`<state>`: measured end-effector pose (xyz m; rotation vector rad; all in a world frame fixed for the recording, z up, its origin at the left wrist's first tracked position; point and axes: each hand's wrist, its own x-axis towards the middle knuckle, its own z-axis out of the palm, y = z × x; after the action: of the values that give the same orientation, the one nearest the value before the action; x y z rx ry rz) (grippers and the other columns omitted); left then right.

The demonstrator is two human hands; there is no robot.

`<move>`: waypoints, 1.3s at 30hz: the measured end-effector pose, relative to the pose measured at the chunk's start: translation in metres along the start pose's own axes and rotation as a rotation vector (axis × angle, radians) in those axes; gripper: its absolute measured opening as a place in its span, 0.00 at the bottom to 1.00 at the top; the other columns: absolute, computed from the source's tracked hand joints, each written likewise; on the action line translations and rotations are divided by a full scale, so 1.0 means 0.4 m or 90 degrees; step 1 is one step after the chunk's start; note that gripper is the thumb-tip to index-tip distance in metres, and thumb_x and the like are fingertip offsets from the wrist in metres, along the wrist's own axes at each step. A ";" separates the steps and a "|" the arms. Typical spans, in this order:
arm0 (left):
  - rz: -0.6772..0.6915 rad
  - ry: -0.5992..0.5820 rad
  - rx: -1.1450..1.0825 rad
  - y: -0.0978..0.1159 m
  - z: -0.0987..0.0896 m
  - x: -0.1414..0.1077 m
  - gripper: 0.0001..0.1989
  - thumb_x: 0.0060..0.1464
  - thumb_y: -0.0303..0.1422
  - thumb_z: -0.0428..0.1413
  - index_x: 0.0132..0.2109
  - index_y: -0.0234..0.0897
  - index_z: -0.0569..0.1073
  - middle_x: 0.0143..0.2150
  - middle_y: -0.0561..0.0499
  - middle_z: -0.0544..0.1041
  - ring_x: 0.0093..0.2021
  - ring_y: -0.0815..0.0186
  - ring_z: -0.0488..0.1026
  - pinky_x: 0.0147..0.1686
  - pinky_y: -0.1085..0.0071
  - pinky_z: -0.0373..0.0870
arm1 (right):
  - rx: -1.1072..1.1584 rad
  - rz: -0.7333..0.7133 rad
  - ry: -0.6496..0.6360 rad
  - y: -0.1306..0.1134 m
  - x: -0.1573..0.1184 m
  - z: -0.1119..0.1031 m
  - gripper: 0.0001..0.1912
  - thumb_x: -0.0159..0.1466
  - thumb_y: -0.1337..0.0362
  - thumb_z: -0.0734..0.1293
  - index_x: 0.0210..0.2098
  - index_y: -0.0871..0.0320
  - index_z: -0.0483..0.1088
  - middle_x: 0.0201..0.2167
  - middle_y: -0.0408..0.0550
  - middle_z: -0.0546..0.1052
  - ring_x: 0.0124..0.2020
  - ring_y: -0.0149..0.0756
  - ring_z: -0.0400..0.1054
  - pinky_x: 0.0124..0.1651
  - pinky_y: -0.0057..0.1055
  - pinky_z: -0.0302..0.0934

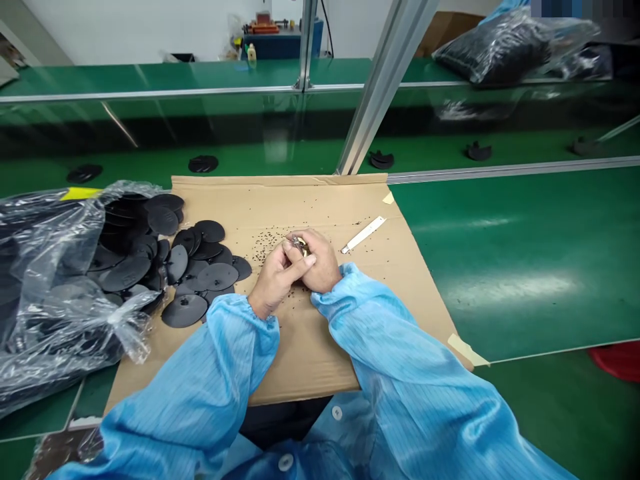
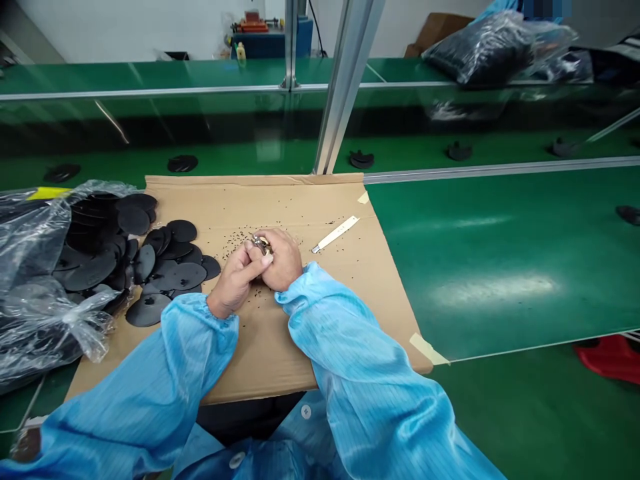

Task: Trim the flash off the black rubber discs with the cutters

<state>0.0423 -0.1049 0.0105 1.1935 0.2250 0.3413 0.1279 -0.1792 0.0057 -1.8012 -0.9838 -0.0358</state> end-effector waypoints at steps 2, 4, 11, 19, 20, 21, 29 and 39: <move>0.001 -0.004 -0.007 -0.001 0.000 -0.001 0.15 0.49 0.37 0.63 0.40 0.35 0.68 0.38 0.52 0.71 0.40 0.68 0.69 0.41 0.72 0.67 | -0.005 0.000 -0.005 0.000 0.001 0.000 0.13 0.64 0.55 0.63 0.37 0.56 0.74 0.35 0.50 0.77 0.40 0.40 0.70 0.46 0.38 0.63; 0.003 -0.012 -0.017 -0.001 0.000 -0.001 0.15 0.48 0.35 0.63 0.40 0.35 0.68 0.38 0.52 0.71 0.40 0.67 0.69 0.41 0.72 0.67 | -0.005 0.002 -0.008 0.001 0.001 0.001 0.13 0.64 0.55 0.63 0.37 0.56 0.74 0.35 0.50 0.77 0.40 0.40 0.69 0.46 0.39 0.63; -0.008 0.000 -0.016 0.003 0.003 -0.001 0.18 0.45 0.37 0.65 0.39 0.35 0.67 0.38 0.51 0.71 0.41 0.66 0.69 0.43 0.70 0.67 | -0.004 0.005 -0.010 0.002 0.001 0.002 0.11 0.63 0.56 0.64 0.37 0.55 0.73 0.36 0.49 0.77 0.40 0.40 0.70 0.46 0.39 0.63; -0.017 -0.007 -0.031 0.009 0.004 -0.002 0.18 0.44 0.36 0.65 0.39 0.35 0.67 0.37 0.52 0.71 0.40 0.66 0.69 0.42 0.70 0.67 | 0.005 0.004 -0.011 -0.004 -0.001 0.001 0.09 0.63 0.58 0.64 0.37 0.55 0.73 0.35 0.49 0.77 0.39 0.39 0.70 0.44 0.37 0.64; -0.018 -0.007 -0.031 0.009 0.004 -0.002 0.18 0.44 0.36 0.65 0.39 0.35 0.68 0.37 0.52 0.71 0.40 0.66 0.69 0.42 0.70 0.67 | 0.007 0.004 -0.011 -0.005 -0.001 0.001 0.09 0.63 0.58 0.64 0.37 0.55 0.73 0.35 0.49 0.76 0.38 0.39 0.70 0.44 0.37 0.64; -0.018 -0.008 -0.031 0.009 0.004 -0.002 0.18 0.44 0.36 0.65 0.39 0.35 0.68 0.37 0.51 0.71 0.41 0.66 0.69 0.43 0.70 0.67 | 0.008 0.003 -0.012 -0.005 -0.001 0.001 0.09 0.62 0.58 0.64 0.37 0.56 0.73 0.35 0.49 0.76 0.38 0.39 0.69 0.43 0.37 0.64; -0.001 -0.020 -0.034 0.003 -0.002 -0.001 0.15 0.47 0.33 0.63 0.39 0.35 0.67 0.36 0.53 0.69 0.39 0.68 0.68 0.41 0.72 0.66 | 0.010 -0.003 -0.016 -0.005 -0.001 0.000 0.09 0.62 0.60 0.64 0.36 0.56 0.73 0.35 0.48 0.76 0.38 0.38 0.69 0.44 0.36 0.63; -0.017 -0.008 -0.036 0.006 0.001 -0.002 0.18 0.44 0.36 0.65 0.39 0.36 0.67 0.36 0.52 0.71 0.41 0.65 0.70 0.43 0.69 0.67 | 0.008 0.005 -0.013 -0.007 -0.001 -0.001 0.08 0.62 0.59 0.64 0.36 0.55 0.73 0.35 0.49 0.76 0.39 0.39 0.69 0.44 0.37 0.63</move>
<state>0.0413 -0.1046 0.0129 1.1352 0.2193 0.3154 0.1261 -0.1792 0.0076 -1.7978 -0.9891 -0.0065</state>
